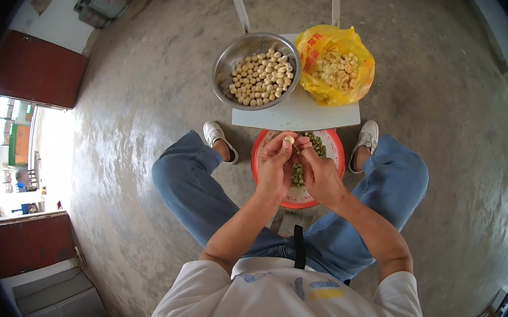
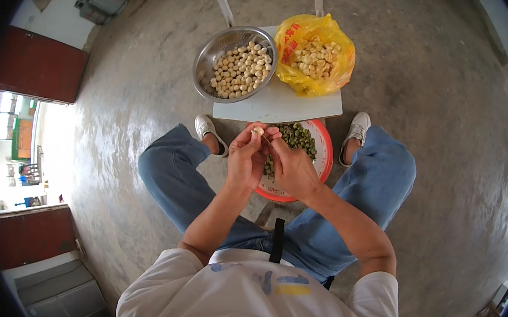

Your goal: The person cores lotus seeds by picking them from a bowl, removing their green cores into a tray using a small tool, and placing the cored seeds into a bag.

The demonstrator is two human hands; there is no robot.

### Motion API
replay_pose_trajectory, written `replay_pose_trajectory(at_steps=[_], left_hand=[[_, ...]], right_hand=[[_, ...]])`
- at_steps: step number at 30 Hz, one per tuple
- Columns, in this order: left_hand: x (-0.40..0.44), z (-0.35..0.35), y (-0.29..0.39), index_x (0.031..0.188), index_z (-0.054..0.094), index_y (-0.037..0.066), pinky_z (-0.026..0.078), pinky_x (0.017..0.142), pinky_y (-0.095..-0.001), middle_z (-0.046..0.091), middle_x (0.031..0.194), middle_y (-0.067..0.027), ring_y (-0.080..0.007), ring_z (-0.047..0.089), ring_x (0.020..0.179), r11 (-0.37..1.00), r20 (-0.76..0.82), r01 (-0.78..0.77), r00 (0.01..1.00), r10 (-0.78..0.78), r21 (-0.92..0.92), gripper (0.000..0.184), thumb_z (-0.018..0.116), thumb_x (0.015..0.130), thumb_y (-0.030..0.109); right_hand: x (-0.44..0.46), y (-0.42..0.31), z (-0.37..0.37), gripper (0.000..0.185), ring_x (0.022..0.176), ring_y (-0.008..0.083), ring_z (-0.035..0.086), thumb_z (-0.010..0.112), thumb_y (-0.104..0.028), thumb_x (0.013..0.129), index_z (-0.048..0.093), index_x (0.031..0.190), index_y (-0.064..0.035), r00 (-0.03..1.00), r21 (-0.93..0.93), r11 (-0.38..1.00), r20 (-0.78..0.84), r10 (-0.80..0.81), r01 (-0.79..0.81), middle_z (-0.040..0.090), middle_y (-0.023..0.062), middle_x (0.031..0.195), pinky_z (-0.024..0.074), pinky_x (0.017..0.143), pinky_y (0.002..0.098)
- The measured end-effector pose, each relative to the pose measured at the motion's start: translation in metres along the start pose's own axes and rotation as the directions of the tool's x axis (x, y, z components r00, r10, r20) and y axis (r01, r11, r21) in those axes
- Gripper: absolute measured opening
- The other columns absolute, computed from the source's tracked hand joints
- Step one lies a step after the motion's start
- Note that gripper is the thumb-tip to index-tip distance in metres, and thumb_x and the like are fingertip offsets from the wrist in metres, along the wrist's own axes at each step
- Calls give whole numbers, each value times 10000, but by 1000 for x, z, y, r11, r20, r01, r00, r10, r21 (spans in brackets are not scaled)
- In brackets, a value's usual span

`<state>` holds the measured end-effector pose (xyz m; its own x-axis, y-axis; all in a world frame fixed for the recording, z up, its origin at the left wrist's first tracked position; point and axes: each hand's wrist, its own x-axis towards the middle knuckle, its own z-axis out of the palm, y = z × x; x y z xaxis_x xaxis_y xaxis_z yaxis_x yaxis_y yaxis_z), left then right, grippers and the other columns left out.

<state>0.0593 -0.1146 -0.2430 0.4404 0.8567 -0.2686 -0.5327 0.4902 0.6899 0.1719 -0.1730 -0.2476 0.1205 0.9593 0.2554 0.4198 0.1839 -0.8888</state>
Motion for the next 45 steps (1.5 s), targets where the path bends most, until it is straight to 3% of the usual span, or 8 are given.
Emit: replay_pose_trajectory(at_steps=[5,11,14,23,27,30,33,45], left_hand=[[-2,-3,3,1020,575,13,457,720,-252,637,1006,-141,-205,604,949,1000,27,17,999,-17,2,156,494,923,105],[-7,5,-7,1045,585,10,475,850,-305,632,1046,-112,-195,599,960,1000,32,-8,999,9,-26,178,525,912,112],[-4,8,-5,1072,590,6,460,889,-324,612,1096,-141,-240,585,1016,998,54,-56,997,55,22,207,548,895,104],[-17,15,16,1082,613,-10,452,892,-290,573,1143,-110,-175,578,979,911,183,-215,970,158,352,268,623,814,-6],[-20,20,25,1042,613,-35,476,849,-277,568,1085,-88,-170,576,944,820,111,-149,988,104,552,289,630,754,-62],[-16,8,22,954,634,-29,448,725,-230,572,947,-51,-125,546,825,699,182,-280,960,212,659,221,638,733,-32],[-15,2,24,936,643,-28,414,655,-203,553,860,-25,-89,501,744,651,199,-298,954,222,698,167,634,770,-10],[-16,-4,14,883,644,-27,405,539,-192,595,720,-24,-75,509,598,741,32,-236,960,278,628,115,604,865,79]], right_hand=[[0,-1,5,44,615,390,583,465,34,831,446,860,7,999,138,989,-10,54,-52,563,207,687,437,501,387],[3,3,1,62,553,116,431,425,29,894,481,913,12,996,189,978,32,83,-88,470,93,654,365,505,256],[9,1,-2,67,550,217,513,449,33,868,493,910,5,996,237,967,8,91,-91,512,121,659,400,512,309],[2,4,-17,140,701,99,490,441,-53,930,537,1019,-5,955,626,729,264,136,-277,509,38,799,408,614,265],[0,12,-6,155,861,238,608,511,-76,871,556,1009,-20,999,478,877,35,38,-50,599,88,897,467,719,352],[-1,10,-15,89,769,372,584,552,-110,817,543,881,-49,997,-8,1000,78,-9,10,588,164,816,484,654,407],[1,4,-16,141,665,344,570,603,-118,774,504,846,-48,966,-94,964,-55,-254,248,529,130,728,455,555,423],[-3,4,-25,180,624,327,581,598,-82,722,505,868,-29,958,-302,911,33,-284,281,566,125,746,461,525,422]])
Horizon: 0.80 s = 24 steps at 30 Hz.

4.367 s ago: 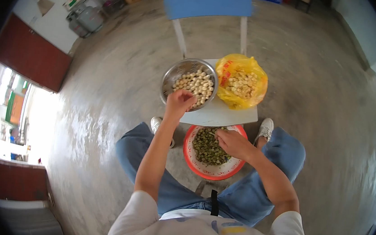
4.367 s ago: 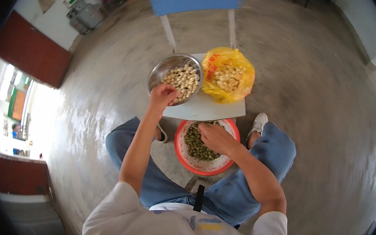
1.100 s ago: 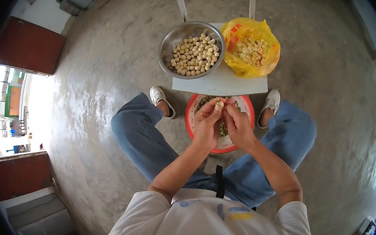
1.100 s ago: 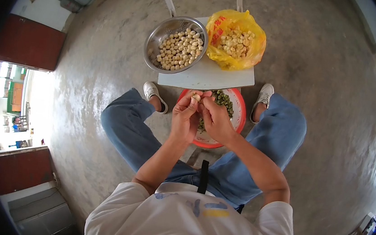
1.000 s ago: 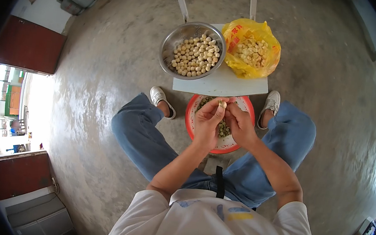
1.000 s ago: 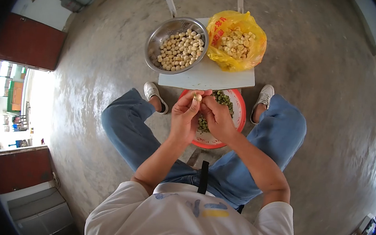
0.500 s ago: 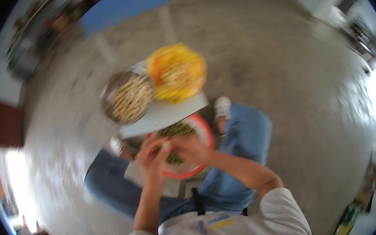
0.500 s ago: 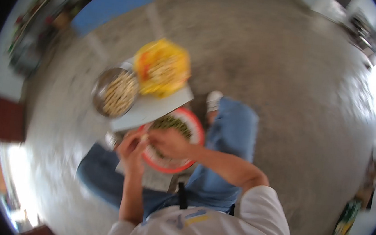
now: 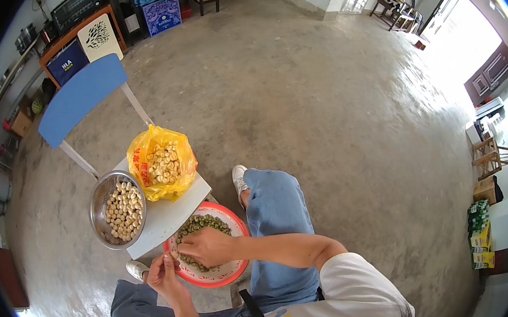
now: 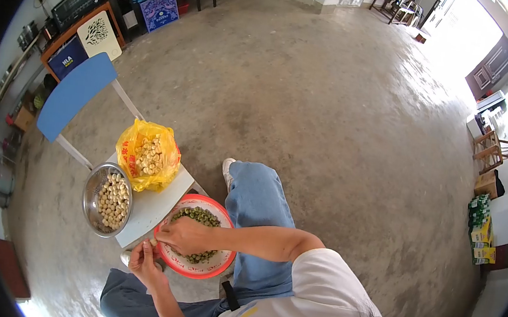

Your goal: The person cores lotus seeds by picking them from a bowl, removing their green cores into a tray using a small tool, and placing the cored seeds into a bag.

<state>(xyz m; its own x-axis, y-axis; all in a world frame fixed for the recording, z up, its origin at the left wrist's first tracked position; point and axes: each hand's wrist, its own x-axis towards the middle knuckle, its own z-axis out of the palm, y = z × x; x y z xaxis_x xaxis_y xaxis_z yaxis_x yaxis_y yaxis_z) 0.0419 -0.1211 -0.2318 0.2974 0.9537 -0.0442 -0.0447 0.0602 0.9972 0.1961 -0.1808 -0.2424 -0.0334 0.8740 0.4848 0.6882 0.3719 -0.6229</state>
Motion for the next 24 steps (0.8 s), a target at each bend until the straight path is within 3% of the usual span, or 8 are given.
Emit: replay_pose_trajectory(at_steps=[9,10,11,15,16,18,21,24], left_hand=[[11,-18,-56,870,624,-25,416,536,-208,605,690,-36,-77,528,603,983,128,65,988,-88,174,341,442,964,248],[11,-10,-63,812,633,-10,408,542,-234,611,686,-48,-84,538,626,962,33,112,992,-124,249,282,466,942,176],[12,-7,-69,731,629,-10,426,569,-278,595,660,-87,-117,547,634,885,174,-180,978,114,429,194,547,867,101],[22,-14,-178,621,647,6,457,751,-426,602,709,-151,-330,588,754,642,407,-462,880,245,612,34,624,603,23],[19,-22,-211,752,682,17,450,816,-411,608,869,-160,-329,574,883,543,444,-389,895,33,744,156,629,607,37],[3,-9,-186,1060,623,39,428,884,-417,497,1156,-179,-320,490,1069,391,442,-376,892,-91,840,473,663,589,39],[13,-5,-146,1114,582,36,483,807,-379,574,1024,-139,-280,574,914,736,532,-371,846,18,565,463,678,661,48],[23,6,-56,1116,553,19,507,648,-274,609,859,-78,-175,600,700,968,351,75,923,-158,240,343,641,787,65]], right_hand=[[7,9,-5,81,673,341,536,523,-110,843,503,841,-31,990,208,973,-71,119,-102,500,133,710,419,591,429],[9,5,-9,99,691,353,533,523,-119,847,495,826,-26,985,276,949,-40,170,-153,497,146,714,415,612,434],[11,5,-11,107,705,350,537,526,-124,847,496,824,-23,979,304,935,-32,201,-183,501,151,723,415,617,425],[7,13,-6,170,652,178,442,506,-178,911,538,887,-13,971,429,880,-34,239,-202,465,69,715,395,611,302],[6,10,-8,200,648,100,427,465,-180,942,555,908,-5,929,603,723,89,358,-337,462,20,724,384,595,259],[9,7,-11,259,636,69,417,427,-215,963,545,918,11,920,668,657,107,378,-348,453,-5,695,368,586,215],[5,13,-11,276,629,74,432,439,-250,964,550,927,-1,921,670,650,138,364,-358,485,2,724,378,581,224],[8,11,-14,217,623,133,473,468,-201,949,554,920,-3,926,578,730,138,352,-364,505,61,715,392,588,264]])
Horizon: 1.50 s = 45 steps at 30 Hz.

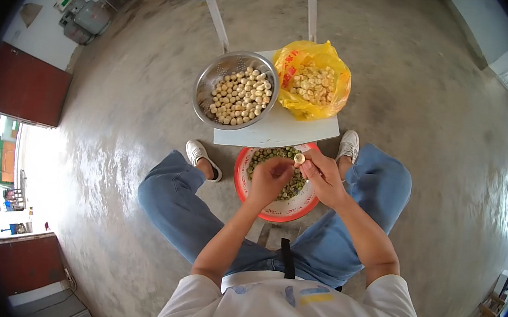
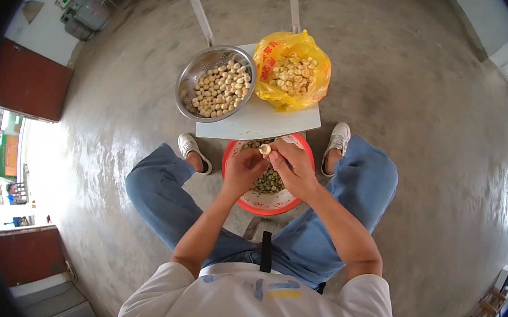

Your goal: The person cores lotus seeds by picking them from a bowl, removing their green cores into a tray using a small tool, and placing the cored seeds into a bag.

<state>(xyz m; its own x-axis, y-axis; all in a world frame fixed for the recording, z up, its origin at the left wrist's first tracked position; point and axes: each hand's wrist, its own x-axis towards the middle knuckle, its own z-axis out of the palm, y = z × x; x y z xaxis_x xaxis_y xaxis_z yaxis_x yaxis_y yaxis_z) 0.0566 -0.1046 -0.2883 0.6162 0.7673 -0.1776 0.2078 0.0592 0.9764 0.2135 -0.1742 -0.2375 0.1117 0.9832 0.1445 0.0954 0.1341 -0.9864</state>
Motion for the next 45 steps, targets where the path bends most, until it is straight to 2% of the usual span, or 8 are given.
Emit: replay_pose_trajectory(at_steps=[3,7,17,19,20,21,26,45], left_hand=[[-13,-12,67,1054,565,-1,458,526,-192,600,749,-27,-82,556,572,895,-58,-17,998,-10,-446,194,567,865,42],[-16,-9,80,1006,576,-1,426,479,-196,616,765,-67,-110,569,573,831,13,41,999,-41,-554,162,587,854,54],[-16,-4,78,1032,561,3,442,482,-210,611,778,-62,-120,582,622,791,27,71,997,-69,-608,218,608,821,31],[-18,-3,82,1084,537,20,440,502,-205,632,902,-103,-122,591,688,810,-5,51,998,-67,-584,278,605,817,54],[-15,1,81,1113,519,29,435,504,-202,622,900,-96,-121,590,715,823,-60,17,996,-63,-568,310,602,815,57],[-15,0,77,1096,504,31,423,503,-195,615,873,-86,-114,581,700,824,-82,-34,996,-15,-565,301,584,806,29],[-10,-7,50,741,558,51,416,490,-200,604,724,-64,-119,560,590,842,-61,-59,998,31,-536,124,504,794,-47],[-21,-1,67,973,553,29,418,490,-196,603,771,-46,-94,531,585,776,-12,-1,1000,-8,-631,108,566,875,72]], right_hand=[[4,-5,7,170,628,171,500,490,-159,934,555,927,-3,995,-52,995,-51,-89,86,524,86,722,404,594,287],[5,-3,10,133,650,207,530,492,-120,925,555,939,-4,990,-106,985,-39,-138,133,552,97,743,419,603,320],[0,-10,7,88,722,306,580,551,-95,848,557,921,-46,998,-179,983,-38,-41,34,581,129,778,457,644,358],[1,13,15,107,722,262,573,521,-106,885,532,959,-30,931,-220,926,-135,-340,306,545,131,762,442,632,352],[0,15,9,105,765,332,572,526,-134,884,514,927,-40,959,-333,912,-68,-276,239,543,142,777,444,639,391],[-1,2,6,133,768,343,561,521,-177,891,510,884,-44,980,-322,934,-67,-187,156,542,125,767,442,631,399],[-1,-9,9,143,597,346,555,535,-168,862,492,795,-50,945,-269,928,-131,-299,257,542,127,632,417,513,410],[-4,3,13,161,609,312,552,535,-144,886,462,808,-23,965,-269,936,-68,-254,227,521,110,632,409,531,397]])
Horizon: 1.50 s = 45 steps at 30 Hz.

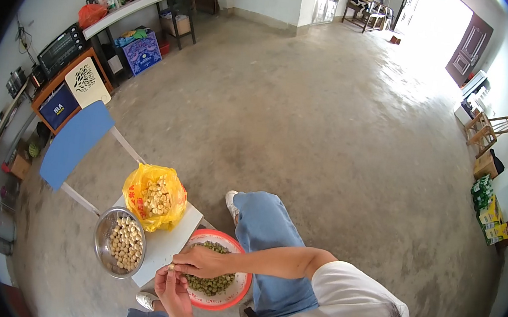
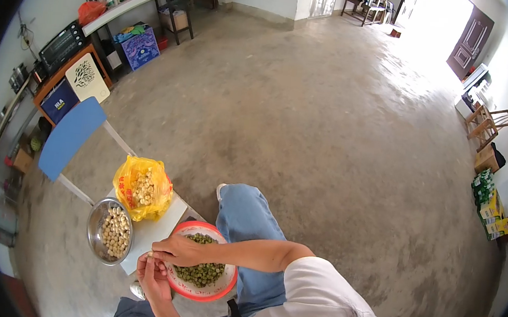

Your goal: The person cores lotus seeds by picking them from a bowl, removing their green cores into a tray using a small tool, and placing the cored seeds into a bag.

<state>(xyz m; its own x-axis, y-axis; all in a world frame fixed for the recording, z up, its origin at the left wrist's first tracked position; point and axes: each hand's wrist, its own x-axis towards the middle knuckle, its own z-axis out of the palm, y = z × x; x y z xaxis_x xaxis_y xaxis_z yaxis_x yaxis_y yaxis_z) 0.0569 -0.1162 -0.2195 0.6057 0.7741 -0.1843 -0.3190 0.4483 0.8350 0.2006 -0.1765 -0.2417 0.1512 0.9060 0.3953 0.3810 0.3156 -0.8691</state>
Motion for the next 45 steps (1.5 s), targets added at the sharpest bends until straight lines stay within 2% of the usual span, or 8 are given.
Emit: replay_pose_trajectory(at_steps=[11,12,15,18,20,33,36,45], left_hand=[[1,-4,0,951,557,52,407,453,-199,616,810,-76,-111,527,580,997,-7,-45,999,45,62,119,593,838,46],[1,-2,2,979,566,36,459,477,-215,624,900,-104,-161,608,703,999,44,-36,998,36,9,162,591,825,-5],[-1,8,9,969,569,32,470,468,-245,640,878,-149,-171,613,671,1000,18,18,1000,-18,-1,174,604,807,-18],[0,7,10,920,560,5,440,415,-250,617,767,-117,-153,561,527,1000,3,-15,1000,15,-14,135,587,799,-48],[2,1,8,905,564,35,433,403,-219,643,856,-123,-144,586,554,1000,36,15,999,-14,-19,113,604,807,-5],[0,12,13,871,561,14,407,379,-211,562,722,-35,-107,556,513,999,8,-44,999,44,-11,93,582,812,-55],[2,11,11,884,568,6,413,385,-213,572,727,-43,-114,563,523,998,30,-55,998,55,-23,89,588,815,-45],[4,5,15,908,573,-11,435,413,-214,615,763,-85,-123,577,542,1000,62,-16,998,15,18,99,610,817,-17]], right_hand=[[1,-5,-5,61,667,321,594,522,-83,855,527,871,-24,996,81,994,36,77,-80,578,143,694,449,570,375],[2,-6,-2,54,675,334,597,515,-75,850,533,868,-28,993,86,991,59,101,-105,589,148,701,452,572,377],[1,-7,-7,195,800,266,628,510,-50,839,572,1024,-49,989,194,972,92,118,-134,622,157,867,488,708,320],[-1,4,1,47,671,208,605,506,-51,871,540,888,-22,981,171,972,132,140,-162,572,106,709,470,616,313],[8,-14,-3,123,591,168,570,501,-90,910,511,817,-9,984,204,965,104,148,-166,542,87,653,438,542,293],[9,-16,0,264,623,94,601,439,-221,965,505,832,-4,964,567,782,207,169,-259,588,39,640,458,552,234],[7,-9,-4,255,617,94,602,443,-211,964,506,818,-11,977,337,923,164,137,-185,593,32,632,456,543,234],[10,-11,-6,224,585,122,601,470,-168,949,509,800,-6,983,262,953,144,116,-151,583,52,630,451,520,247]])
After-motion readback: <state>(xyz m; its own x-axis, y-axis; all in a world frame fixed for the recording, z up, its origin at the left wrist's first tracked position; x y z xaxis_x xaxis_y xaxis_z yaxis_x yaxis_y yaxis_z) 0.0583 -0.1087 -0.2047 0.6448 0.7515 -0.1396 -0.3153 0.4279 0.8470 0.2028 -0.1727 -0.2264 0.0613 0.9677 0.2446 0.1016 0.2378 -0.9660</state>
